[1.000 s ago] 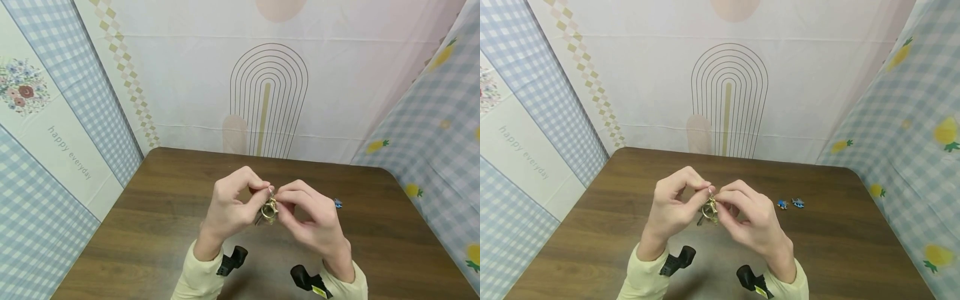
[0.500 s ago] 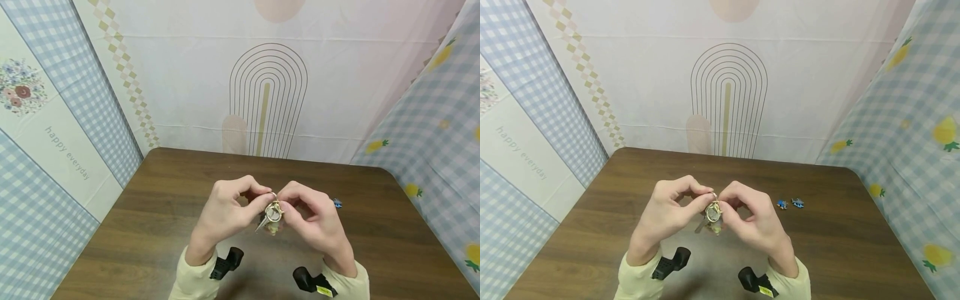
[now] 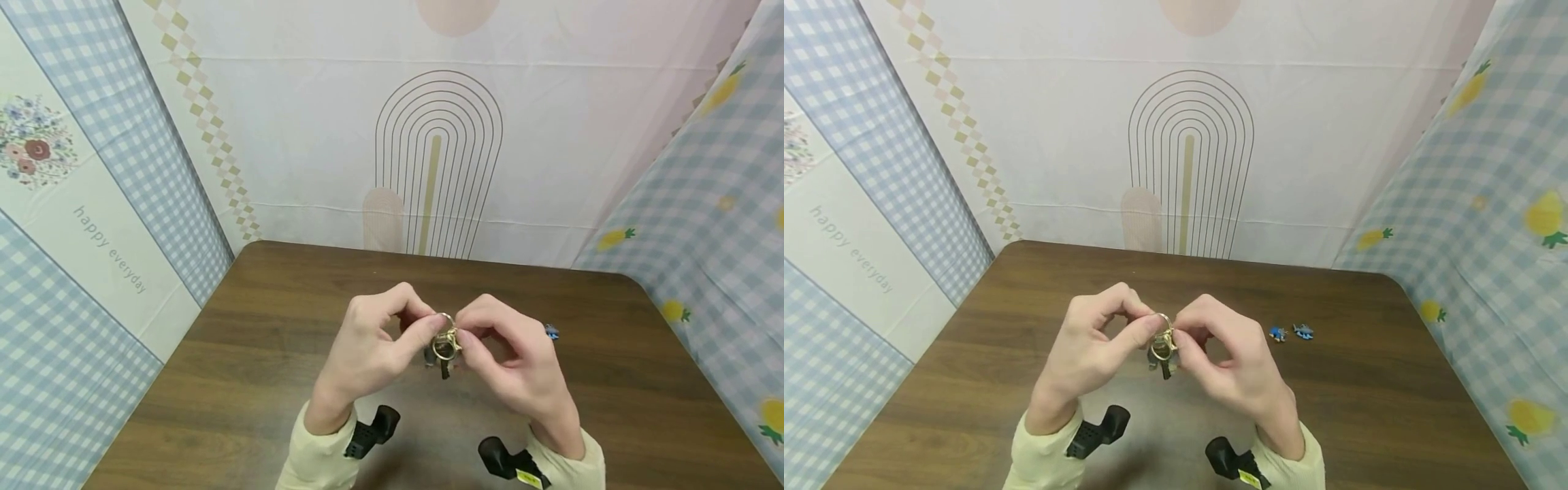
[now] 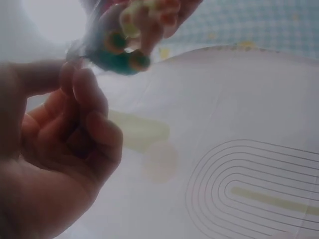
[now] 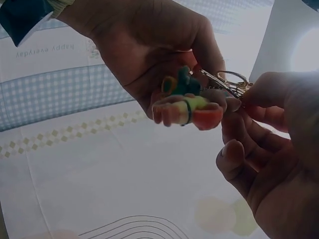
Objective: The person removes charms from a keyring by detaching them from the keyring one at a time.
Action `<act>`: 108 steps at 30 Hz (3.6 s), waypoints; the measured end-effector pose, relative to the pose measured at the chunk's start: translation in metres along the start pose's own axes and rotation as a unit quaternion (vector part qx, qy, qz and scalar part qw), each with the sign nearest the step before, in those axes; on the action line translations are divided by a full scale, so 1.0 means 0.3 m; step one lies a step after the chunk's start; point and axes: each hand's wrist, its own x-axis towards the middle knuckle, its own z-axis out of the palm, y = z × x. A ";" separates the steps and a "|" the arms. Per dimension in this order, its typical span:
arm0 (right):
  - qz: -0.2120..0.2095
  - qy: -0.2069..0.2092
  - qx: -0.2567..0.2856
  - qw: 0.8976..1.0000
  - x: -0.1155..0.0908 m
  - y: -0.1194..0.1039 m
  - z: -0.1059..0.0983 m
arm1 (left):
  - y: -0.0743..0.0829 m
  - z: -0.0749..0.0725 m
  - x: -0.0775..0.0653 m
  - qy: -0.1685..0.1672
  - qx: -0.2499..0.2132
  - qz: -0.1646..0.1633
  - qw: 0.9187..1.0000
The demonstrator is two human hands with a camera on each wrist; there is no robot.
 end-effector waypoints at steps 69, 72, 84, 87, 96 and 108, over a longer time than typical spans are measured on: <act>-0.062 -0.008 -0.185 0.981 0.039 -0.063 0.006 | -0.009 0.024 0.005 -0.041 0.021 -0.034 0.998; -0.060 -0.008 -0.193 0.979 0.038 -0.061 0.004 | -0.009 0.022 0.008 -0.051 0.046 0.001 0.998; -0.056 -0.014 -0.189 0.980 0.036 -0.063 0.004 | -0.011 0.024 0.007 0.005 0.038 -0.007 0.999; -0.058 -0.011 -0.189 0.980 0.036 -0.061 0.004 | -0.007 0.027 0.006 0.013 0.012 -0.061 0.998; -0.034 0.009 -0.155 0.987 0.022 -0.054 -0.009 | -0.011 0.029 0.011 0.009 -0.025 -0.055 0.998; -0.006 0.025 -0.124 0.992 0.015 -0.060 -0.003 | -0.015 0.034 0.017 0.032 0.005 0.049 0.998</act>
